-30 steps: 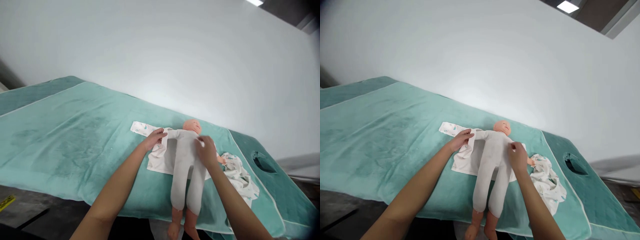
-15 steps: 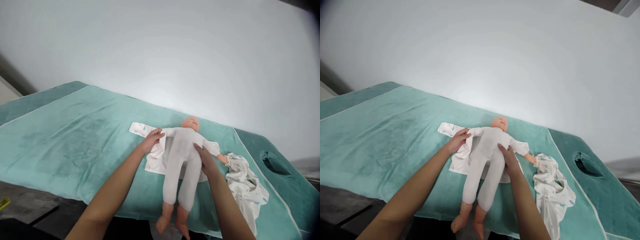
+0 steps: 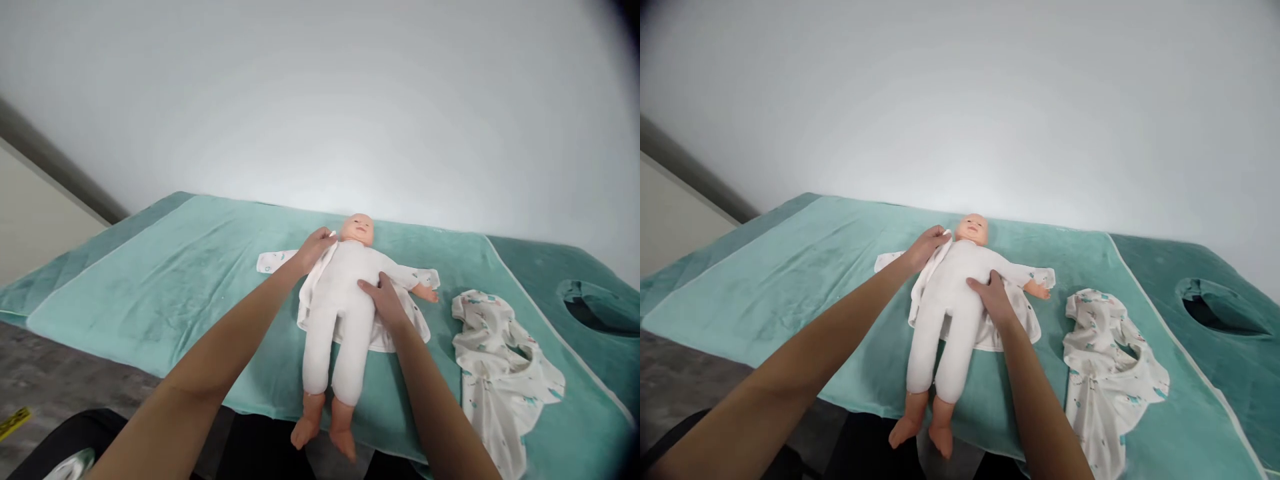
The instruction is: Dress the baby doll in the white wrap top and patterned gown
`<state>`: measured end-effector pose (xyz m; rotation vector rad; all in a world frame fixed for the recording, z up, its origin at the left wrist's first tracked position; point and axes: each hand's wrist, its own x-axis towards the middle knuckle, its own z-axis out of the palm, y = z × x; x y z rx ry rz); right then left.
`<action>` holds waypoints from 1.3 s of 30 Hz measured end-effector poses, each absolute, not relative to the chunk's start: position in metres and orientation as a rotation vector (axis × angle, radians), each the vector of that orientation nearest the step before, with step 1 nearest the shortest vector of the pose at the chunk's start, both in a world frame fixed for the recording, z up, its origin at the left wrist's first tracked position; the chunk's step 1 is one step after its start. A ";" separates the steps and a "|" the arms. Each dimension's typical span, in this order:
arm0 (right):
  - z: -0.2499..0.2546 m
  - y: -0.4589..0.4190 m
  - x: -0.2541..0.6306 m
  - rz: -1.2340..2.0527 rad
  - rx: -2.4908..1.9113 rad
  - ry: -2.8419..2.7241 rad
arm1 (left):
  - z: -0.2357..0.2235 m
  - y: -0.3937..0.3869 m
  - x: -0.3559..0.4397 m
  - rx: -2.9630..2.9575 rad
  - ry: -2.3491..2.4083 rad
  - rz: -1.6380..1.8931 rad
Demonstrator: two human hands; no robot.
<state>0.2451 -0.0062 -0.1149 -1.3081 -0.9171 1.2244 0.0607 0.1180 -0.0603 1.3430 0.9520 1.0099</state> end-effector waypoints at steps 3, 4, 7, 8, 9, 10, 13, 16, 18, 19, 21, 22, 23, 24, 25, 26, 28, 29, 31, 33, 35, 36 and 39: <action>-0.113 0.004 0.241 1.299 -1.351 -0.968 | -0.042 0.113 0.067 1.379 1.008 0.937; -0.116 0.007 0.240 1.319 -1.336 -0.970 | -0.039 0.111 0.067 1.395 1.035 0.916; -0.130 0.012 0.239 1.345 -1.230 -0.931 | -0.034 0.098 0.068 1.488 1.100 0.822; -0.134 0.012 0.239 1.351 -1.180 -0.914 | -0.033 0.092 0.069 1.515 1.104 0.782; -0.137 0.011 0.239 1.365 -1.123 -0.909 | -0.032 0.084 0.071 1.535 1.101 0.738; -0.139 0.010 0.240 1.381 -1.061 -0.917 | -0.030 0.077 0.073 1.546 1.098 0.695; -0.141 0.007 0.243 1.413 -0.945 -0.996 | -0.019 0.054 0.079 1.529 1.090 0.604; -0.139 0.005 0.246 1.403 -0.969 -1.052 | -0.010 0.036 0.078 1.524 1.113 0.697; -0.139 0.005 0.247 1.405 -0.979 -1.052 | -0.012 0.023 0.071 1.594 1.199 0.847; -0.139 0.005 0.247 1.415 -0.968 -1.046 | -0.016 0.017 0.066 1.649 1.259 0.915; -0.139 0.005 0.247 1.446 -0.926 -1.025 | -0.031 0.001 0.054 1.785 1.389 0.969; -0.139 0.006 0.247 1.464 -0.900 -1.011 | -0.041 -0.006 0.048 1.856 1.448 0.959; -0.139 0.006 0.247 1.480 -0.877 -0.998 | -0.051 -0.014 0.041 1.927 1.507 0.929; -0.139 0.006 0.248 1.491 -0.862 -0.987 | -0.061 -0.020 0.036 1.986 1.570 0.896; -0.139 0.007 0.248 1.498 -0.861 -0.983 | -0.070 -0.025 0.031 2.028 1.626 0.859; -0.139 0.007 0.248 1.498 -0.872 -0.984 | -0.078 -0.029 0.026 2.051 1.676 0.829; -0.139 0.008 0.248 1.488 -0.911 -0.992 | -0.086 -0.033 0.021 2.047 1.738 0.805; -0.140 0.008 0.248 1.482 -0.924 -0.992 | -0.087 -0.034 0.019 2.031 1.742 0.817; -0.140 0.008 0.248 1.478 -0.920 -0.982 | -0.084 -0.035 0.019 1.980 1.688 0.899; -0.140 0.008 0.248 1.475 -0.906 -0.987 | -0.074 -0.038 0.023 1.892 1.577 1.024; -0.139 0.007 0.248 1.454 -0.926 -1.029 | -0.061 -0.044 0.031 1.801 1.447 1.076; -0.138 0.006 0.248 1.437 -0.944 -1.060 | -0.055 -0.047 0.035 1.778 1.384 1.041; -0.136 0.004 0.247 1.393 -0.976 -1.132 | -0.043 -0.050 0.048 1.869 1.191 0.763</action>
